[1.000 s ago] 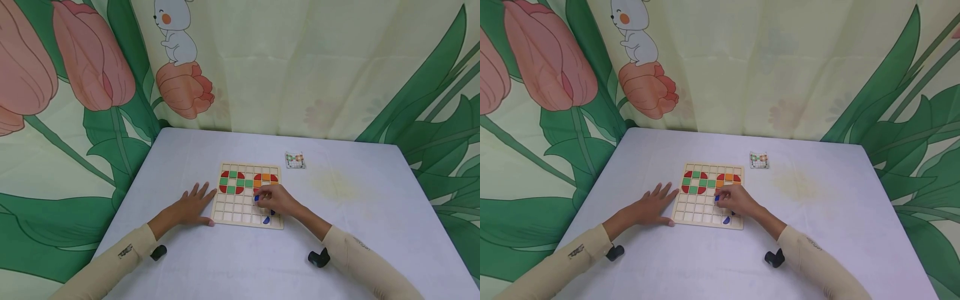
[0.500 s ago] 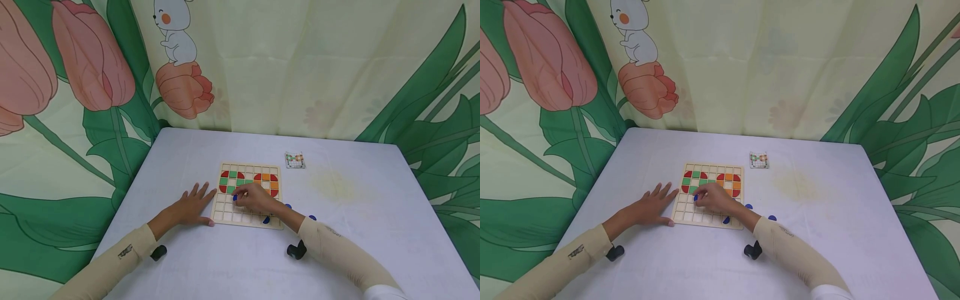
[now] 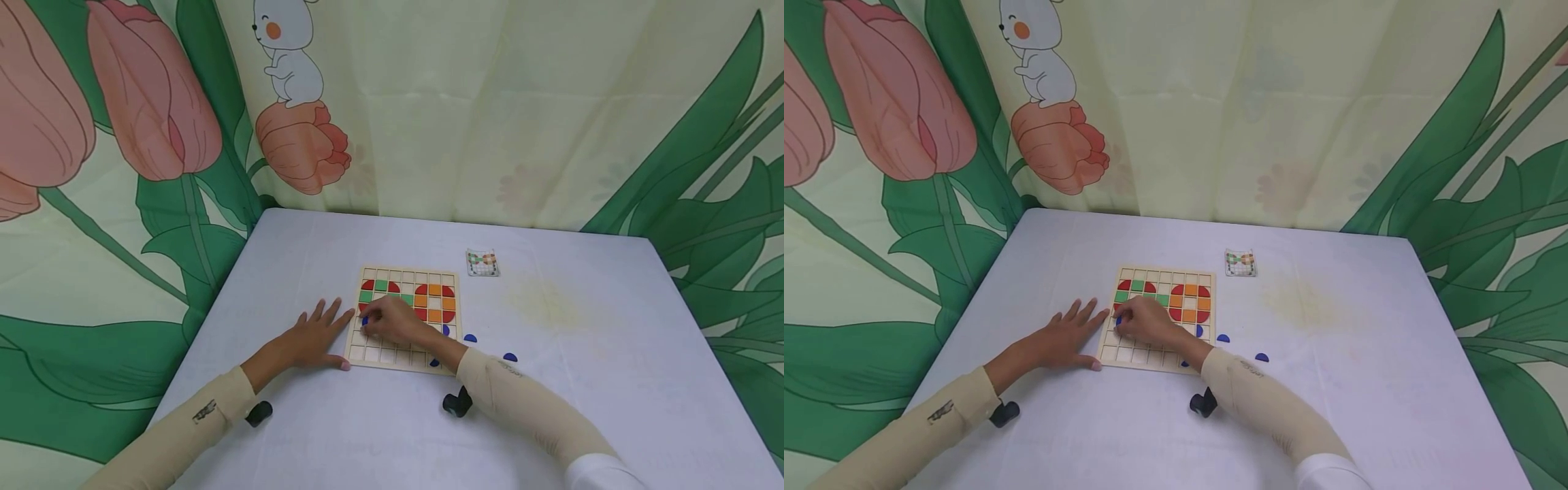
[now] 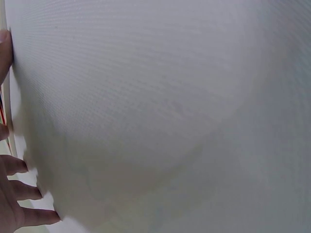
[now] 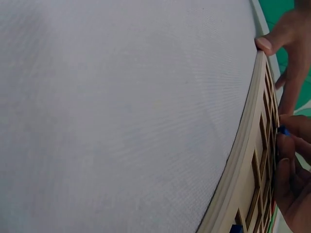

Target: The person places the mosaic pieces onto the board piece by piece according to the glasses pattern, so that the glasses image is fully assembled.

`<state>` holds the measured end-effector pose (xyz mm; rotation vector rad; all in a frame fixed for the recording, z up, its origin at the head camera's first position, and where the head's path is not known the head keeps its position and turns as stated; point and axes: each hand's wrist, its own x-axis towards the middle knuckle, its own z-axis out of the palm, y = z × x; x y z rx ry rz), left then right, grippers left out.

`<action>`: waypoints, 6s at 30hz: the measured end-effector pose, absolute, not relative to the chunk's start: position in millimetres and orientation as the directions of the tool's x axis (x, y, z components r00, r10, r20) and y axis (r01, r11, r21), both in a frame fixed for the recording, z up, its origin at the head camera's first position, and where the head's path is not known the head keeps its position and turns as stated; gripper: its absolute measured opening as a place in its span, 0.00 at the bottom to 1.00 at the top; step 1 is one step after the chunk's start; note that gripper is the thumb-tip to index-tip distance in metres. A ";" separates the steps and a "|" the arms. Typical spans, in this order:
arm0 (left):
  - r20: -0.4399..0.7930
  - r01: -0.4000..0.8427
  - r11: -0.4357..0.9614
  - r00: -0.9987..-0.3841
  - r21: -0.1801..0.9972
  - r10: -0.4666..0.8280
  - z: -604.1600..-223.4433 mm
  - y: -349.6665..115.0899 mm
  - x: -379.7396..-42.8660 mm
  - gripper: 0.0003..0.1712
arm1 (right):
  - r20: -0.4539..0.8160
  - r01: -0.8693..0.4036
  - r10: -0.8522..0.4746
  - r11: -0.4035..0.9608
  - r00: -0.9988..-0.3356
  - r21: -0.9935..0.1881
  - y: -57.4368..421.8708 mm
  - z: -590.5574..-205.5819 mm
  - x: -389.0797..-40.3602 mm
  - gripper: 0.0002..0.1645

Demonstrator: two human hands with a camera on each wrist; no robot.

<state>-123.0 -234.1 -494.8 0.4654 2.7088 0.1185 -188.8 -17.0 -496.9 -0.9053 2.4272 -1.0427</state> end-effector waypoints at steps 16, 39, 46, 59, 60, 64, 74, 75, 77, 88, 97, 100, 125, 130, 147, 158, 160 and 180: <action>-0.372 0.298 0.946 -0.870 0.125 0.323 -496.7 -234.8 -124.8 0.65 | -0.074 -0.430 -0.640 0.593 -0.765 -0.681 -20.3 -497.1 -189.8 0.13; -0.362 0.300 0.944 -0.872 0.136 0.329 -501.1 -234.2 -124.8 0.65 | -0.093 -0.396 -0.627 0.592 -0.773 -0.702 0.4 -491.7 -187.2 0.13; -0.358 0.293 0.948 -0.877 0.125 0.319 -499.5 -231.9 -124.1 0.65 | -0.057 -0.382 -0.584 0.598 -0.810 -0.705 49.8 -486.7 -191.9 0.10; -0.337 0.302 0.943 -0.881 0.138 0.332 -495.2 -231.9 -122.7 0.65 | -0.186 -0.212 -0.438 0.710 -0.879 -0.672 135.8 -483.2 -180.7 0.12; -0.335 0.303 0.943 -0.882 0.138 0.332 -495.5 -232.0 -122.7 0.65 | -0.196 -0.200 -0.428 0.718 -0.882 -0.666 140.2 -482.8 -179.9 0.13; -0.342 0.300 0.944 -0.880 0.134 0.329 -495.8 -231.8 -122.6 0.65 | -0.247 -0.153 -0.395 0.747 -0.885 -0.647 153.6 -480.6 -176.1 0.17; -0.339 0.302 0.944 -0.882 0.129 0.328 -494.2 -230.8 -122.4 0.65 | -0.226 -0.197 -0.397 0.779 -0.890 -0.595 164.2 -485.3 -171.1 0.20; -0.341 0.300 0.945 -0.881 0.129 0.327 -494.1 -230.6 -122.4 0.65 | -0.220 -0.200 -0.394 0.783 -0.892 -0.589 164.2 -485.5 -171.0 0.19; -0.342 0.299 0.945 -0.881 0.134 0.327 -493.9 -230.6 -122.3 0.65 | -0.215 -0.208 -0.393 0.789 -0.894 -0.578 163.9 -486.1 -171.4 0.17; -0.346 0.295 0.945 -0.880 0.141 0.326 -492.3 -229.6 -122.7 0.65 | -0.169 -0.239 -0.384 0.804 -0.908 -0.545 161.9 -485.6 -176.9 0.14; -0.350 0.299 0.946 -0.879 0.126 0.325 -494.7 -229.2 -123.8 0.65 | -0.131 -0.195 -0.304 0.830 -0.944 -0.523 166.9 -494.4 -172.0 0.17; -0.350 0.299 0.946 -0.879 0.127 0.325 -494.7 -229.0 -123.9 0.64 | -0.112 -0.188 -0.287 0.829 -0.951 -0.527 168.4 -498.1 -167.9 0.19; -0.355 0.296 0.947 -0.878 0.125 0.321 -491.3 -230.7 -124.0 0.65 | -0.078 -0.234 -0.360 0.741 -0.929 -0.629 154.0 -502.3 -159.8 0.14; -0.360 0.300 0.947 -0.876 0.113 0.321 -488.9 -230.4 -124.0 0.65 | -0.060 -0.259 -0.378 0.734 -0.924 -0.628 154.4 -502.7 -160.2 0.13; -0.361 0.305 0.946 -0.875 0.107 0.323 -489.6 -231.2 -122.7 0.65 | -0.162 -0.133 -0.441 0.564 -0.883 -0.815 132.8 -484.6 -176.5 0.14; -0.369 0.305 0.947 -0.872 0.101 0.320 -493.0 -231.7 -124.3 0.65 | -0.199 -0.120 -0.519 0.517 -0.831 -0.848 87.2 -485.6 -174.9 0.15; -0.374 0.303 0.948 -0.871 0.098 0.318 -493.4 -231.9 -124.4 0.66 | -0.179 -0.151 -0.541 0.509 -0.822 -0.847 79.1 -486.3 -174.4 0.15; -0.375 0.314 0.942 -0.865 0.114 0.334 -486.0 -231.7 -122.8 0.64 | -0.183 -0.200 -0.585 0.528 -0.790 -0.825 12.6 -489.8 -169.8 0.11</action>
